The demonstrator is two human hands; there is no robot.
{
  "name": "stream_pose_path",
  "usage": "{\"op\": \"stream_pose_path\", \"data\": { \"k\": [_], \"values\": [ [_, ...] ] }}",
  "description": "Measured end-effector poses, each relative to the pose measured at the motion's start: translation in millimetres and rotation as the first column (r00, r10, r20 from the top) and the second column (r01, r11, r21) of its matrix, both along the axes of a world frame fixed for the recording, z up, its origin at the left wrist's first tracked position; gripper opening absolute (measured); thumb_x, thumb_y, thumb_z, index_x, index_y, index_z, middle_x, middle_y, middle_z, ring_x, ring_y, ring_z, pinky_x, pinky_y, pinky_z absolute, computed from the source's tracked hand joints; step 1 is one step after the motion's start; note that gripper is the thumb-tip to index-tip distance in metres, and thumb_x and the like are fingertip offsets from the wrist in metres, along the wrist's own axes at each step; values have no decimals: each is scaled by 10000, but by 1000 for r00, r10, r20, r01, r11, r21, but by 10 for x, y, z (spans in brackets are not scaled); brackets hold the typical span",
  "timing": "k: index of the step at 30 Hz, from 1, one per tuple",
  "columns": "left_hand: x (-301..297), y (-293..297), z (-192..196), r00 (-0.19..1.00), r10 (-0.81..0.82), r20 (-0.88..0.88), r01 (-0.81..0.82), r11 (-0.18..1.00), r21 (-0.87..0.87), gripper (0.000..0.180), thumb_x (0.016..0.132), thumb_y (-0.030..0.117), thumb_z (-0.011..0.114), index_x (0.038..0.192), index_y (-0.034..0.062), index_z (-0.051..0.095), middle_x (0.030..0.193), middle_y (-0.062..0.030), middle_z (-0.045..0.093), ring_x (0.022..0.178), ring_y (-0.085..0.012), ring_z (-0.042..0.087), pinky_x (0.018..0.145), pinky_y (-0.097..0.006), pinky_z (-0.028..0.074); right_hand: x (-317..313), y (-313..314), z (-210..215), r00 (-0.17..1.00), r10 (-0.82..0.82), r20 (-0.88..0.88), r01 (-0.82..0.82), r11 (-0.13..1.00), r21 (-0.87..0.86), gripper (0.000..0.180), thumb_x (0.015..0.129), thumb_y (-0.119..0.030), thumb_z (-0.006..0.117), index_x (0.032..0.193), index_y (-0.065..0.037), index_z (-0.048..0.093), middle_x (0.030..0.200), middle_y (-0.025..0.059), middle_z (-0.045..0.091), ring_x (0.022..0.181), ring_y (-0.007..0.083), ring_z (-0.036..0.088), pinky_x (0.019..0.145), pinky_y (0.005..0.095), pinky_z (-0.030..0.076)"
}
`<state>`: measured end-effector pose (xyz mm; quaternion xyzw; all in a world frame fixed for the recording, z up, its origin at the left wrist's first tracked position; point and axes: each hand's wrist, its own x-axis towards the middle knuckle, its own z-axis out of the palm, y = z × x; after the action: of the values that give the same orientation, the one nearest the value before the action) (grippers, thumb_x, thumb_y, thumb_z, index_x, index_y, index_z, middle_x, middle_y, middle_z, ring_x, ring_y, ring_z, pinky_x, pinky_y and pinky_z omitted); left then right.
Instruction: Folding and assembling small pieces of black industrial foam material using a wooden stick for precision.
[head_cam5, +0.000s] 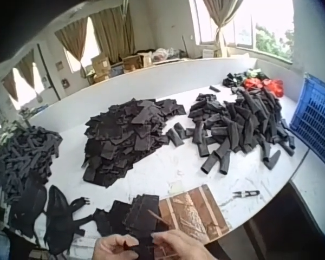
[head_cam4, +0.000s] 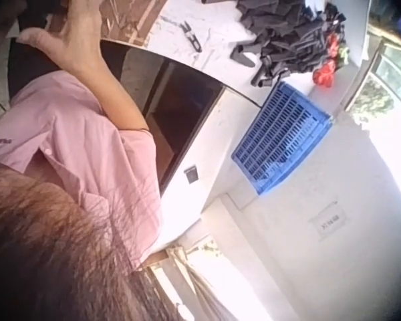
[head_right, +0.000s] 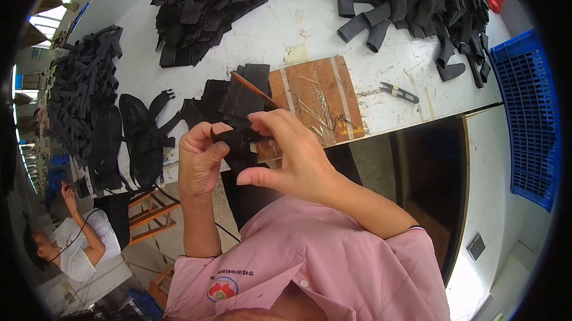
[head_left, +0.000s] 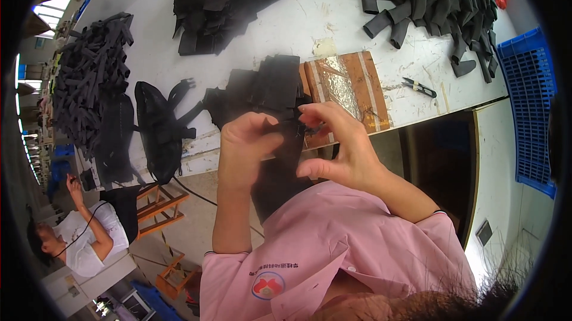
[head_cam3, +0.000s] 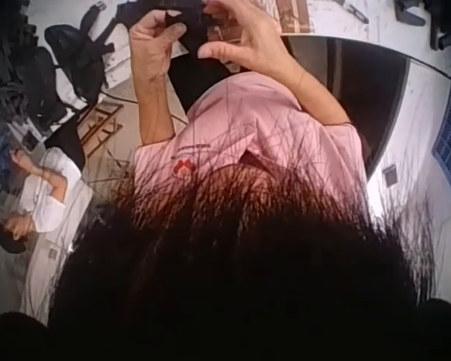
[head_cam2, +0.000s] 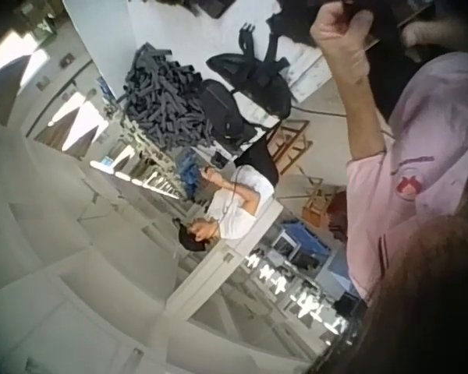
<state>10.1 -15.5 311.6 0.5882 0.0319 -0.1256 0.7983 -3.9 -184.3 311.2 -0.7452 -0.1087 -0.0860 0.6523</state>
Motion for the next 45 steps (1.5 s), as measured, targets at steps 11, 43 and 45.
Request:
{"op": "stream_pose_path", "data": {
  "k": [11, 43, 45],
  "values": [
    [-200, -280, -185, 996, 85, 42, -84, 996, -20, 146, 707, -60, 600, 829, 1, 550, 788, -13, 559, 696, -63, 511, 627, -195, 429, -137, -31, -226, 979, 90, -181, -105, 992, -73, 187, 636, -62, 715, 696, 6, 551, 591, 53, 456, 506, 139, 438, 466, 271, 346],
    [-378, -539, -371, 803, 294, 518, -557, 678, 480, 211, 711, -34, 570, 905, -8, 490, 695, -89, 599, 520, -143, 567, 426, -261, 421, -78, 69, -386, 965, -20, 263, 168, 815, -555, 141, 651, 32, 605, 778, 0, 554, 676, 120, 510, 583, 290, 524, 501, 353, 416],
    [-337, -477, -326, 942, 334, 6, -334, 940, 71, 252, 720, -50, 555, 951, 0, 468, 735, -69, 604, 513, -73, 529, 393, -227, 384, -33, 61, -385, 979, -76, 189, 151, 893, -423, 146, 656, 48, 567, 797, 14, 551, 676, 105, 514, 539, 215, 520, 483, 298, 411]
  ]
}}
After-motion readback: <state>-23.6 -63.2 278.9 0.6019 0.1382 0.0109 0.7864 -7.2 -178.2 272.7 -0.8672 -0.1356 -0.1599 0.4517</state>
